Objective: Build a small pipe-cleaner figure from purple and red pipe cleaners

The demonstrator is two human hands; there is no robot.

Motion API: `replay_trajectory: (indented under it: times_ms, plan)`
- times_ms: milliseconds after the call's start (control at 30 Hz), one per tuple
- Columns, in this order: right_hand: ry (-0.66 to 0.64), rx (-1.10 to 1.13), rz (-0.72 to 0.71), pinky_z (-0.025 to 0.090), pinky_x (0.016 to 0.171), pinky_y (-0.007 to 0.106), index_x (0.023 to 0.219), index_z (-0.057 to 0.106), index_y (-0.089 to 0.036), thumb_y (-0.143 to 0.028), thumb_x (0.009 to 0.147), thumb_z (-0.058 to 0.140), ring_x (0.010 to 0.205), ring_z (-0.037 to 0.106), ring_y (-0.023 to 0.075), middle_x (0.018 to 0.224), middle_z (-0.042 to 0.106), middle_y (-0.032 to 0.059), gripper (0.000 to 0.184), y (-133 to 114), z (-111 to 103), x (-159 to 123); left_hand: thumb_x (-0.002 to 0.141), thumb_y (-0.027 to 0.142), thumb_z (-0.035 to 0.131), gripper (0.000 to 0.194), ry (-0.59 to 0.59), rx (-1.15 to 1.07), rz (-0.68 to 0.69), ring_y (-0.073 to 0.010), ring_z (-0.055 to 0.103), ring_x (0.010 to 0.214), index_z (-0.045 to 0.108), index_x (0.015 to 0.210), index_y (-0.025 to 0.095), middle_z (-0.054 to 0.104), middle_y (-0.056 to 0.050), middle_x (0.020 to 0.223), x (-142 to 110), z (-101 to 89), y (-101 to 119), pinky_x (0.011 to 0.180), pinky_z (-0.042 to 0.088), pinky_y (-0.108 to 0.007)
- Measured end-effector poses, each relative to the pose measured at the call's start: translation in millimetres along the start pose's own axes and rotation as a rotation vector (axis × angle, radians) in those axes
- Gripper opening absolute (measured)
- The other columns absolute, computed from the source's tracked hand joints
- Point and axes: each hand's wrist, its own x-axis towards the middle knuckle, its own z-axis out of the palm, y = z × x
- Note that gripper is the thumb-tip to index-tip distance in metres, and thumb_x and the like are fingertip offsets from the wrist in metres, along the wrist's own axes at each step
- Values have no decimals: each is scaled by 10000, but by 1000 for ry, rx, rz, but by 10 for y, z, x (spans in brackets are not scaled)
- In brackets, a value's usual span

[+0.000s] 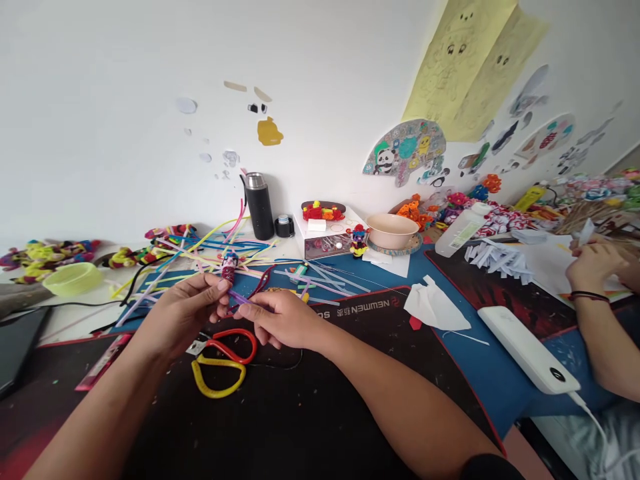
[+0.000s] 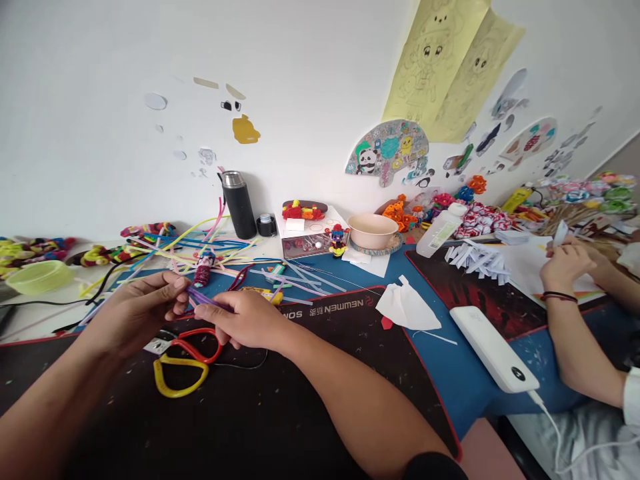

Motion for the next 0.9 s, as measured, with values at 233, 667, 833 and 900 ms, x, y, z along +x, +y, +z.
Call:
replay_trajectory:
  times_ms: [233, 667, 833, 900]
  plan:
    - [102, 2, -33, 407, 590, 250, 960, 756, -172, -550, 1111, 555, 502, 487, 101, 525, 526, -64, 454, 40, -13, 40, 529, 420, 1091, 445, -33, -20, -22, -115, 604, 496, 788, 724, 159, 704, -19, 584, -14, 58, -53, 438, 458, -182]
    - [108, 151, -26, 379, 481, 220, 878, 677, -176, -462, 1114, 566, 414, 455, 77, 508, 527, -76, 387, 77, -18, 61, 542, 479, 1073, 428, -133, 126, -56, -108, 553, 532, 818, 681, 163, 719, -55, 634, -7, 122, -189, 476, 435, -189]
    - [81, 183, -5, 377, 453, 210, 919, 680, -174, -480, 1112, 560, 390, 486, 76, 523, 574, -68, 381, 74, -21, 53, 636, 579, 1011, 462, -134, 130, -16, -102, 519, 522, 817, 666, 160, 687, -47, 593, 8, 94, -230, 477, 413, -196]
    - [81, 199, 3, 372, 442, 209, 910, 676, -174, -474, 1111, 559, 384, 488, 77, 525, 579, -66, 380, 72, -22, 53, 649, 585, 1001, 466, -142, 125, -20, -99, 517, 522, 822, 681, 156, 687, -44, 594, 19, 84, -240, 476, 409, -196]
